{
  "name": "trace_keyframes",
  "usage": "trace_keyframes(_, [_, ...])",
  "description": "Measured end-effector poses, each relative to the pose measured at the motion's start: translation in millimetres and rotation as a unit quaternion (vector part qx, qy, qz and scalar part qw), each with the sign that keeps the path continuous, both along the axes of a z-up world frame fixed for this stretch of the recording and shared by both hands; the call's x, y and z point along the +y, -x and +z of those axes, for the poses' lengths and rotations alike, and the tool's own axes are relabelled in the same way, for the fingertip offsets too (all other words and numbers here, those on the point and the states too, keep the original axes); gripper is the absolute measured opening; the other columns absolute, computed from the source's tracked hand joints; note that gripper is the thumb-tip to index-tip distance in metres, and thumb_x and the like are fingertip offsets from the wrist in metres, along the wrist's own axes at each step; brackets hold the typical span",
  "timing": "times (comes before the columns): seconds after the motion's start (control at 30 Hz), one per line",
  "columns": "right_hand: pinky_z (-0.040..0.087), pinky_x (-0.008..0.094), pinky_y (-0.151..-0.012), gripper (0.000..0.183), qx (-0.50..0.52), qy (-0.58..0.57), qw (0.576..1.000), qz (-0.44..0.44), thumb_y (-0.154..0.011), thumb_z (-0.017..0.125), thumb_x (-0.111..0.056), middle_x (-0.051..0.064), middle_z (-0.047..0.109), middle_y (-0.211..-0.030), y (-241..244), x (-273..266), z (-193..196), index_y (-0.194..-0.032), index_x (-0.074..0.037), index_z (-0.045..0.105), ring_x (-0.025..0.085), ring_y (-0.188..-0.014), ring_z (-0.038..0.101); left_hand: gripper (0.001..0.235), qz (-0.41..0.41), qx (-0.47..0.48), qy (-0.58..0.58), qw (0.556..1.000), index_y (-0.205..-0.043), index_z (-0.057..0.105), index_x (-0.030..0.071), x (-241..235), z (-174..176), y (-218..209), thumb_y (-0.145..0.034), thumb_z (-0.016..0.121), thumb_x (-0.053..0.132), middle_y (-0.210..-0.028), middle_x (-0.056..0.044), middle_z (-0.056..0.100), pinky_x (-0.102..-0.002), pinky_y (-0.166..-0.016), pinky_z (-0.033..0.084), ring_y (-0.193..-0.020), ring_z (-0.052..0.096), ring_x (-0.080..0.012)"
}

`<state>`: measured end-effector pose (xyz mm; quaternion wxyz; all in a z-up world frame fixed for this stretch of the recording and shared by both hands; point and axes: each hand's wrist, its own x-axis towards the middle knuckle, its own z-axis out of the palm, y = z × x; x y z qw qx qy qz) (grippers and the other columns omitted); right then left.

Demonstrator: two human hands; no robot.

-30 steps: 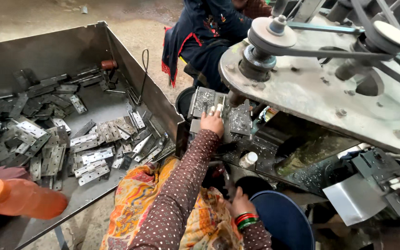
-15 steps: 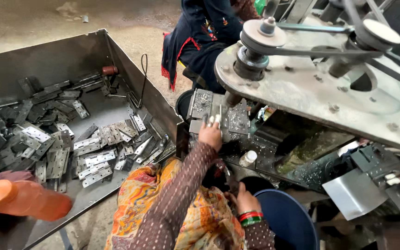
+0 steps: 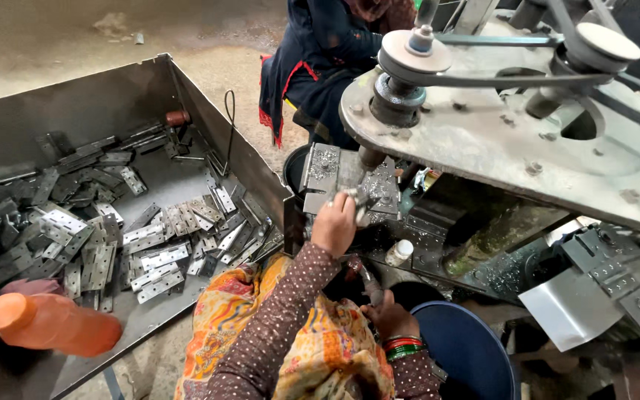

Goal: The person positions metal pieces into a pressing machine one at a time, removes them, and places them into a large metal container.

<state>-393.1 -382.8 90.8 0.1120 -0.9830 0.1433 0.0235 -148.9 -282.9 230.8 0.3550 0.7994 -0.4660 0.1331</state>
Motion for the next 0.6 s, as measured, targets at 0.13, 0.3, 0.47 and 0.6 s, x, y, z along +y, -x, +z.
trace_keyframes(0.13, [0.058, 0.054, -0.067, 0.073, 0.084, -0.058, 0.971, -0.215, -0.090, 0.058, -0.068, 0.020, 0.072, -0.084, -4, 13, 26, -0.129, -0.007, 0.046, 0.041, -0.077, 0.071, 0.013, 0.089, -0.195, 0.039, 0.976, -0.109, 0.065, 0.004, -15, 8, -6, -0.101, 0.059, 0.012, -0.119, -0.013, 0.065, -0.045, -0.095, 0.057, -0.088, 0.066, -0.0202])
trace_keyframes(0.3, [0.060, 0.051, -0.064, 0.075, 0.094, 0.008, 0.977, -0.189, -0.092, 0.059, -0.060, 0.019, 0.073, -0.083, -1, 11, 19, -0.138, -0.003, 0.042, 0.040, -0.075, 0.073, 0.025, 0.055, -0.150, -0.123, 0.979, -0.106, 0.069, 0.007, -28, -34, -15, -0.087, 0.063, 0.022, -0.122, -0.012, 0.063, -0.049, -0.091, 0.053, -0.105, 0.065, -0.0232])
trace_keyframes(0.47, [0.059, 0.050, -0.063, 0.075, 0.056, 0.024, 0.978, -0.201, -0.089, 0.062, -0.059, 0.019, 0.073, -0.082, -1, 11, 9, -0.138, -0.005, 0.044, 0.039, -0.075, 0.074, 0.040, 0.132, -0.062, -0.172, 0.974, -0.111, 0.070, 0.005, 4, -35, -5, -0.094, 0.062, 0.040, -0.136, -0.016, 0.057, -0.059, -0.109, 0.038, -0.132, 0.050, -0.0345])
trace_keyframes(0.6, [0.059, 0.051, -0.064, 0.074, 0.093, 0.038, 0.970, -0.220, -0.088, 0.062, -0.064, 0.018, 0.073, -0.085, -4, 12, 8, -0.133, -0.007, 0.046, 0.039, -0.077, 0.073, 0.037, 0.079, -0.125, -0.244, 0.959, -0.117, 0.070, 0.007, -8, -35, 7, -0.089, 0.056, 0.026, -0.137, -0.017, 0.056, -0.062, -0.112, 0.034, -0.134, 0.048, -0.0336])
